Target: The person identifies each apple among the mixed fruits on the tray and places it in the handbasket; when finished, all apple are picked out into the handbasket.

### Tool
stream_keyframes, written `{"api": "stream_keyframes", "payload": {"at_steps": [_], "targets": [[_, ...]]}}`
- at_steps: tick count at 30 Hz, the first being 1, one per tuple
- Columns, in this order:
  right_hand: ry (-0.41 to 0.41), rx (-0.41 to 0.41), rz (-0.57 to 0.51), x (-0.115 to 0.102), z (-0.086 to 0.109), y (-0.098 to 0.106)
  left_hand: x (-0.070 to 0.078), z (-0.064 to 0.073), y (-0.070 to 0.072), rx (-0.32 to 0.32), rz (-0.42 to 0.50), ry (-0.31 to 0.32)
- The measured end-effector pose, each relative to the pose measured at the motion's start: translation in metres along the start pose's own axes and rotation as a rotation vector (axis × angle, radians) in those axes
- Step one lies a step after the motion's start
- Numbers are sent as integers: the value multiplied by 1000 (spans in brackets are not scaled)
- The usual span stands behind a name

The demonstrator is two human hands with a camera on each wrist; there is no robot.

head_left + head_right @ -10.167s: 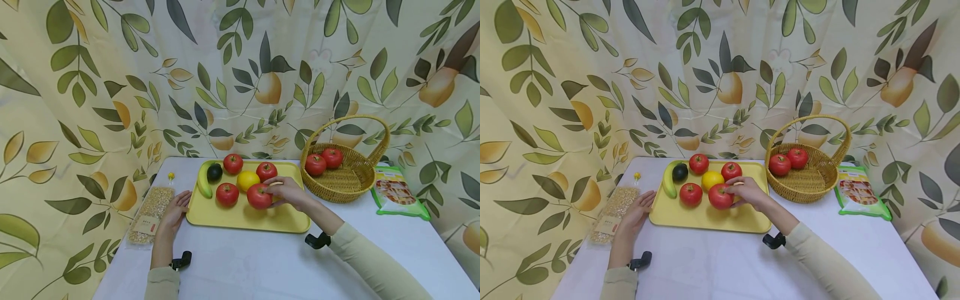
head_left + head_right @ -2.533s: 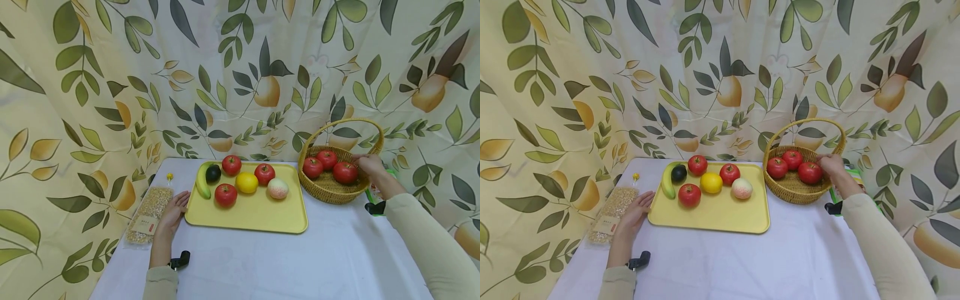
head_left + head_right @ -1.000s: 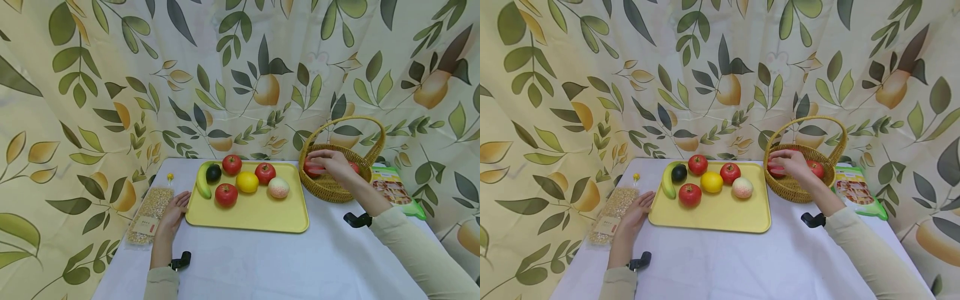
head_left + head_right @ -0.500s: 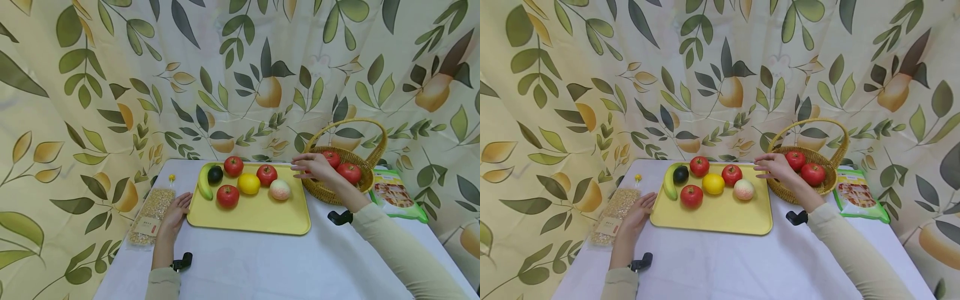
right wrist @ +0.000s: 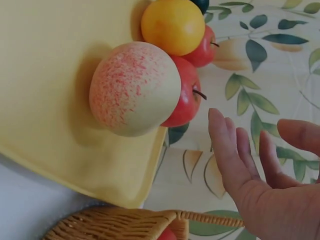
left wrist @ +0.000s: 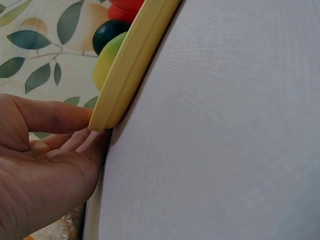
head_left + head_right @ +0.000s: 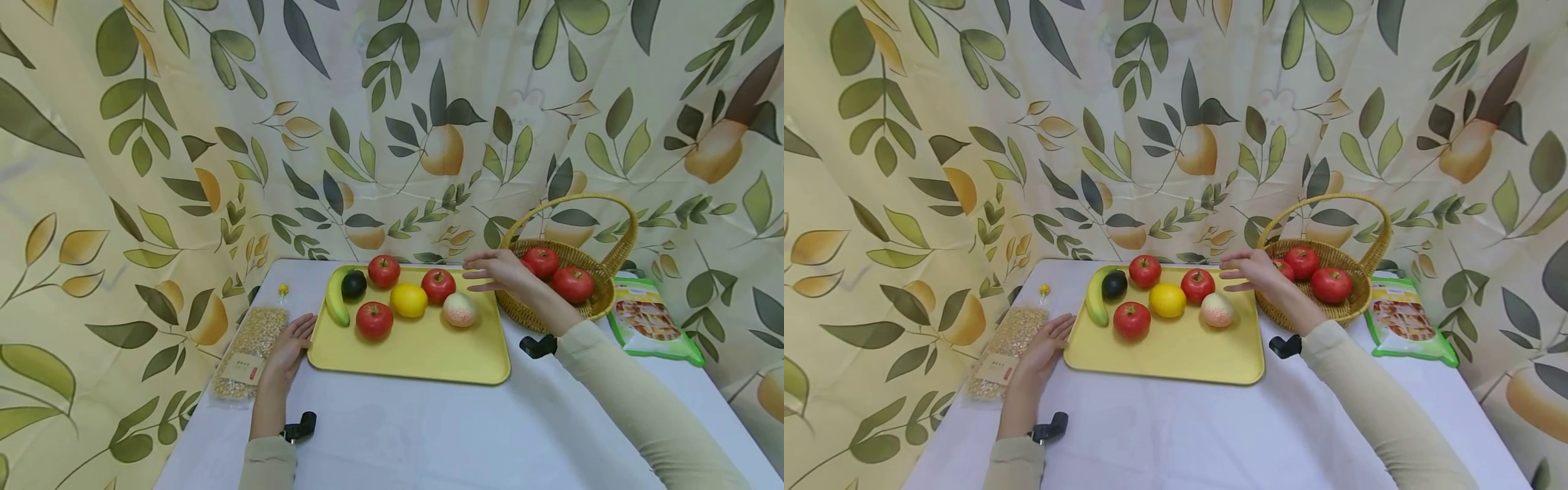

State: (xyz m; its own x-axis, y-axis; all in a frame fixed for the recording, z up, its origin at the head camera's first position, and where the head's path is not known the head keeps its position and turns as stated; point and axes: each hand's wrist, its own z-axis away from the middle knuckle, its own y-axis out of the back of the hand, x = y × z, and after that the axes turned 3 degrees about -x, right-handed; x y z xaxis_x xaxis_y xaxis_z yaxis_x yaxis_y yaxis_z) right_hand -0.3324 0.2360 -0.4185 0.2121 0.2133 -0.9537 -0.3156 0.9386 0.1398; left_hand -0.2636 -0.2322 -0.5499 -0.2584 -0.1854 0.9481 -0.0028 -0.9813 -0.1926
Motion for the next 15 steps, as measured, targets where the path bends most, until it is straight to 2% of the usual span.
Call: {"api": "stream_keyframes", "payload": {"at_steps": [15], "targets": [[-93,-18,25,-7,-24,1,-2,-1,1,1,-17,-14]]}}
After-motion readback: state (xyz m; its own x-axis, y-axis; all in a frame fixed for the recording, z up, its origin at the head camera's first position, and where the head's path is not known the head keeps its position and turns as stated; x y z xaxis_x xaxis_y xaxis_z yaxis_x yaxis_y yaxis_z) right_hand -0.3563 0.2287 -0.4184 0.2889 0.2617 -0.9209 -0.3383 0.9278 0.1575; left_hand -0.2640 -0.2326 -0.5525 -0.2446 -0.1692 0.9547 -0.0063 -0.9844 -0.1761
